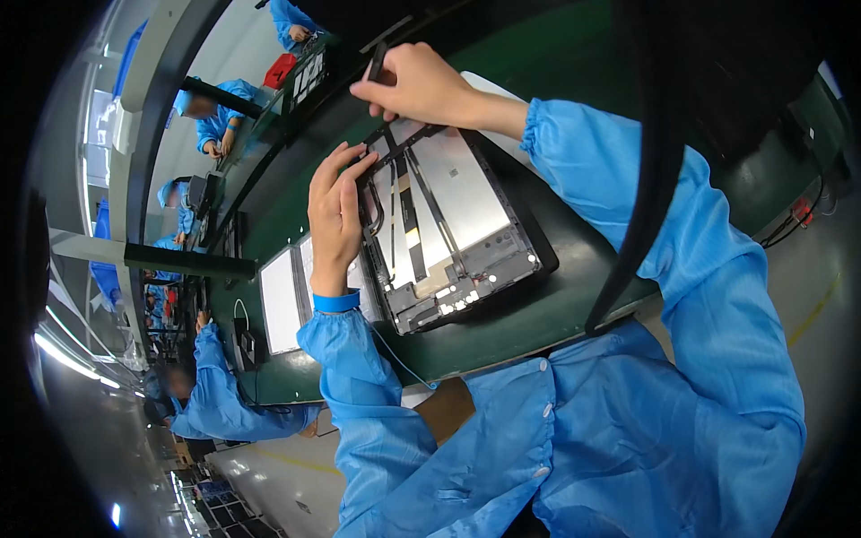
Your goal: The person uses tweezers and fingers to pick up small electronic components and adhesive strips, attaches them onto tablet frames, and moves the assembled frames along the workstation.
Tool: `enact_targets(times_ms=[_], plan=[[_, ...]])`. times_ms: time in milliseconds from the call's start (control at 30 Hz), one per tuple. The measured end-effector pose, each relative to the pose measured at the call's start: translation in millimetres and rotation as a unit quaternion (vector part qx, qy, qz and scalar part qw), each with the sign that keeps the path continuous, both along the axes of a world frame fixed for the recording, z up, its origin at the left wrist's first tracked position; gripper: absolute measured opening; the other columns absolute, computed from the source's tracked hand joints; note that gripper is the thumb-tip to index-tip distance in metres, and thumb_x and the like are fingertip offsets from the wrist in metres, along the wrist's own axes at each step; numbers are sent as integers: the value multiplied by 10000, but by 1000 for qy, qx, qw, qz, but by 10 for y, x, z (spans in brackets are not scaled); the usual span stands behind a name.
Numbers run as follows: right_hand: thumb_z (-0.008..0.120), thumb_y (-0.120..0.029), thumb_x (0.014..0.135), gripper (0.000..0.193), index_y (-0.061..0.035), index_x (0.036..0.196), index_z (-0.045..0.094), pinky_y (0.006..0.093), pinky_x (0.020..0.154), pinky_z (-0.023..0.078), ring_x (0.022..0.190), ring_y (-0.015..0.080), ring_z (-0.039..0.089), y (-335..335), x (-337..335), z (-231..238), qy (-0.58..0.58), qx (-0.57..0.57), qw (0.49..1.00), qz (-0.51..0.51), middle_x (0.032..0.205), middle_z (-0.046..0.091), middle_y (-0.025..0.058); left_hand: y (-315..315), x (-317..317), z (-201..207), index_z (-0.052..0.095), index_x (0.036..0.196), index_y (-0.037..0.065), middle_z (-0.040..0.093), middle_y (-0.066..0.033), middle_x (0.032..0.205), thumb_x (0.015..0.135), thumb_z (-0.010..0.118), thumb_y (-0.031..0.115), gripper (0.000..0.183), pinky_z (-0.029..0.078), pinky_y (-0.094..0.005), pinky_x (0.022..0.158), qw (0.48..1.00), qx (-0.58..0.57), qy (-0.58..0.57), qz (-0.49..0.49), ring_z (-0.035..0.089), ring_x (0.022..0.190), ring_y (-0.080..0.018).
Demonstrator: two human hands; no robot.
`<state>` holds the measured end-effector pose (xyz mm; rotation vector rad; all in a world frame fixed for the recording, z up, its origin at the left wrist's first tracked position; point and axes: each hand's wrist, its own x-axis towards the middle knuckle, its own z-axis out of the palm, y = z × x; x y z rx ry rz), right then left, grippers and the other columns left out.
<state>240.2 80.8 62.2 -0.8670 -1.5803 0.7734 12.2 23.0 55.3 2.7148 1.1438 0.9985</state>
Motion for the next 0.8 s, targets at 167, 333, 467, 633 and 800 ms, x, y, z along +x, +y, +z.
enact_targets(times_ms=[167, 333, 467, 633, 800], plan=[[661, -233, 972, 242, 9, 985, 670, 223, 547, 505, 608, 91, 638, -44, 619, 62, 67, 7, 996, 53, 783, 701, 70, 148, -127, 362, 672, 1179, 72, 670, -119, 1237, 1041, 381, 237, 362, 347, -498, 1115, 985, 40, 148, -79, 562, 1257, -337], [589, -313, 1013, 308, -13, 1016, 656, 203, 509, 481, 572, 80, 628, -547, 1703, -625, -80, -149, 981, 93, 755, 681, 74, 368, 751, 672, 718, 1104, 17, 693, -143, 1202, 985, 515, 140, 265, 407, -425, 1092, 965, 18, 148, -214, 609, 1200, -329], [621, -247, 1000, 231, -20, 1018, 656, 199, 511, 476, 580, 76, 625, -794, 1611, -751, -63, -210, 967, 126, 768, 691, 74, 403, 1503, 578, 718, 1183, 88, 663, -153, 1271, 933, 572, 189, 307, 463, -389, 1037, 866, -220, 418, -164, 594, 1204, -352], [655, -272, 979, 255, -21, 1018, 678, 207, 515, 467, 602, 74, 612, -794, 1517, -777, -80, -216, 966, 122, 782, 693, 51, 386, 1741, 351, 644, 1313, 135, 619, -118, 1348, 905, 571, 119, 415, 452, -391, 1045, 752, -309, 553, -183, 601, 1157, -342], [649, -249, 985, 206, -44, 978, 655, 195, 500, 434, 581, 46, 580, -815, 1558, -777, -47, -274, 953, 117, 750, 670, 32, 286, 1761, 346, 660, 1298, 160, 644, -105, 1308, 886, 577, 113, 423, 468, -417, 1013, 780, -260, 533, -200, 605, 1080, -333]])
